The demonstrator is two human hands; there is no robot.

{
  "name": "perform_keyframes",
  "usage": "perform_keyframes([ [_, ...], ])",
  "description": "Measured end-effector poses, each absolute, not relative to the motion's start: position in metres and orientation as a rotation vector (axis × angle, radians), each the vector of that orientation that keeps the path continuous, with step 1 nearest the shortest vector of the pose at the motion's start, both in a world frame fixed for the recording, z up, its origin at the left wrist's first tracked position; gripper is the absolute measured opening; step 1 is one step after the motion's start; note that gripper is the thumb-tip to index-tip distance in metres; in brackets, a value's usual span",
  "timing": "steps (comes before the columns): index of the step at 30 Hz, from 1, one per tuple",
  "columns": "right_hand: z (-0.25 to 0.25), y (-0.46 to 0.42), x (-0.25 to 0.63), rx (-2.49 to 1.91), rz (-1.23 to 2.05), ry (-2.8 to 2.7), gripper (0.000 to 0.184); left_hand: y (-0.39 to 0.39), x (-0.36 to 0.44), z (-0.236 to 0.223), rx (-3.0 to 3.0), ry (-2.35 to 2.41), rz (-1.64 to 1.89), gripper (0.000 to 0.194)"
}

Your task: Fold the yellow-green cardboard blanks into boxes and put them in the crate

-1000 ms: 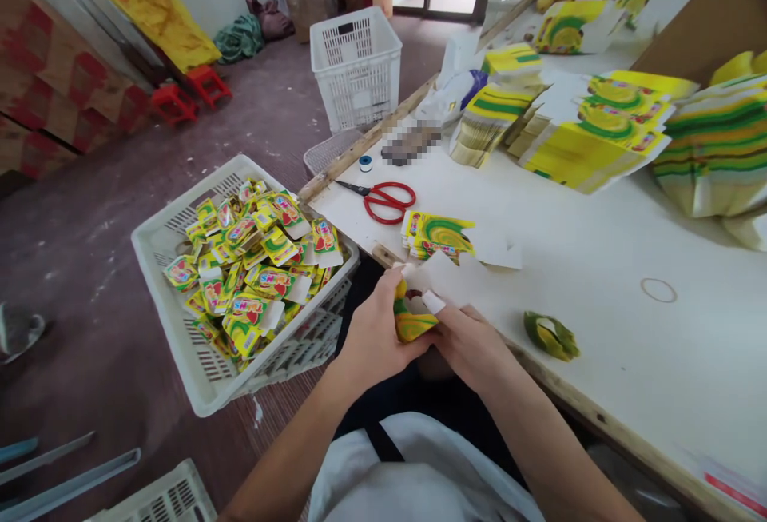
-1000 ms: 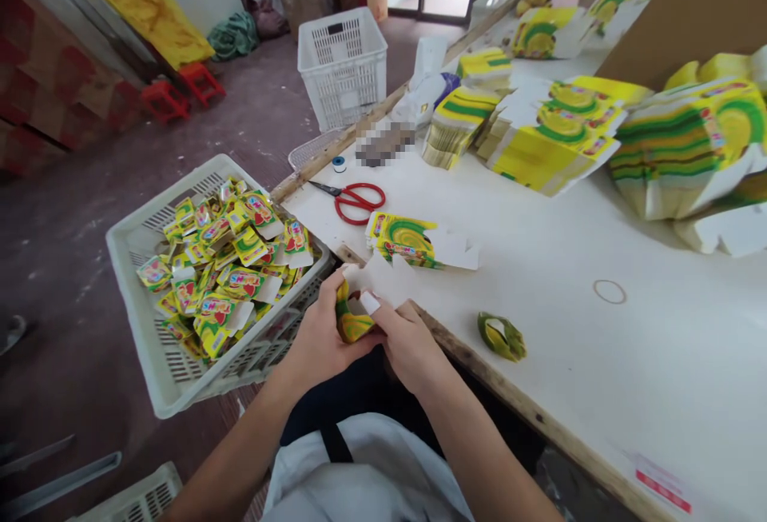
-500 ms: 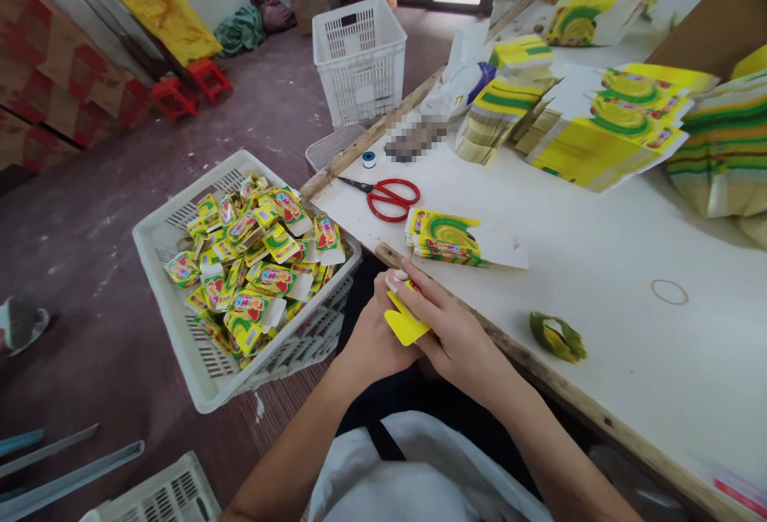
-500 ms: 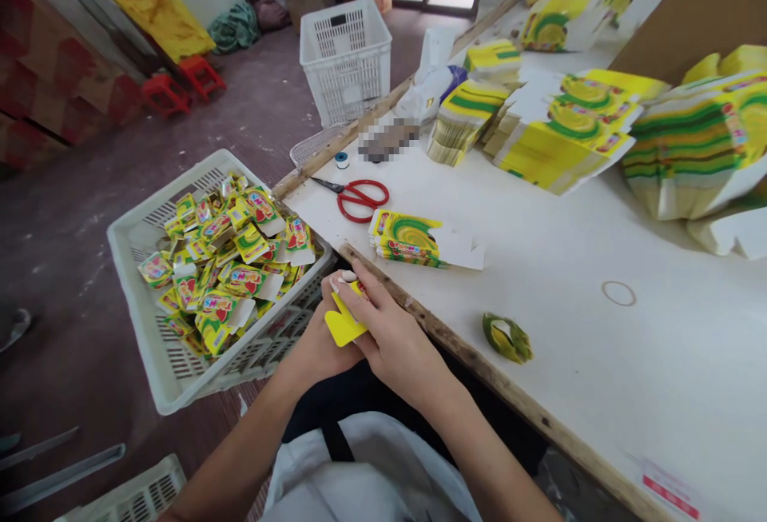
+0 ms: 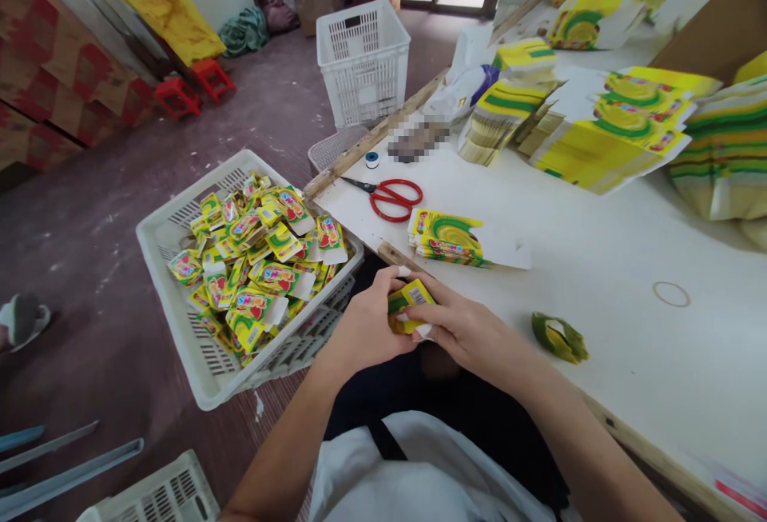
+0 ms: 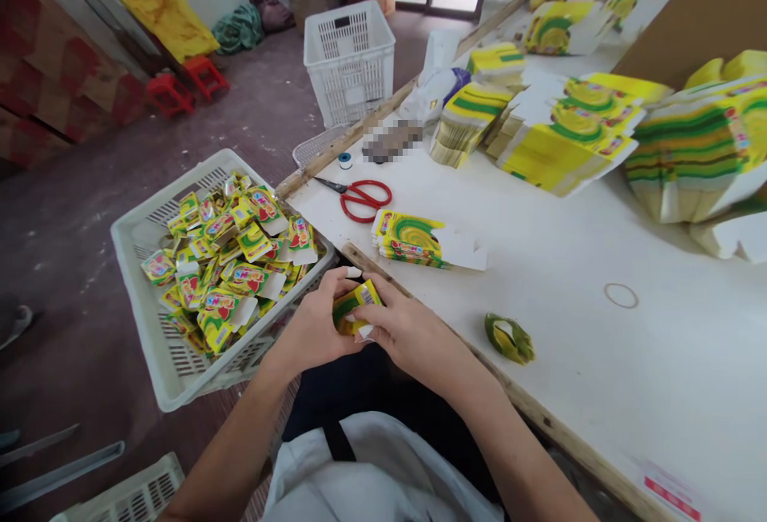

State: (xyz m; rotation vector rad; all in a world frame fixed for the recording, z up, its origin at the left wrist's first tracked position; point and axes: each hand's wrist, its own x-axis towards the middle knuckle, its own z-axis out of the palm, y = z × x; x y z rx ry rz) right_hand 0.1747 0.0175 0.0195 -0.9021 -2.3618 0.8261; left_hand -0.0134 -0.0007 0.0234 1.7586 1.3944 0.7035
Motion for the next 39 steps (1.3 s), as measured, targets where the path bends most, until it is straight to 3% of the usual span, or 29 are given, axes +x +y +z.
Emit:
perform_keyframes([
  [14,0.028,0.018,0.182,-0.877,0.928,-2.351,0.030,0.000,-0.010,0.027,1.813,1.341,0.645,0.077],
  [26,0.005,0.011,0.166,-1.041,0.695,-2.110,0.037,-0.001,-0.010,0.023,1.797,1.440,0.667,0.075],
  [31,0.008,0.012,0.167,-1.038,0.690,-2.181,0.032,-0.001,-0.012,0.022,1.835,1.521,0.630,0.060],
  [39,0.019,0.018,0.174,-0.937,0.742,-2.281,0.030,0.004,-0.015,0.027,1.946,1.508,0.619,0.058],
])
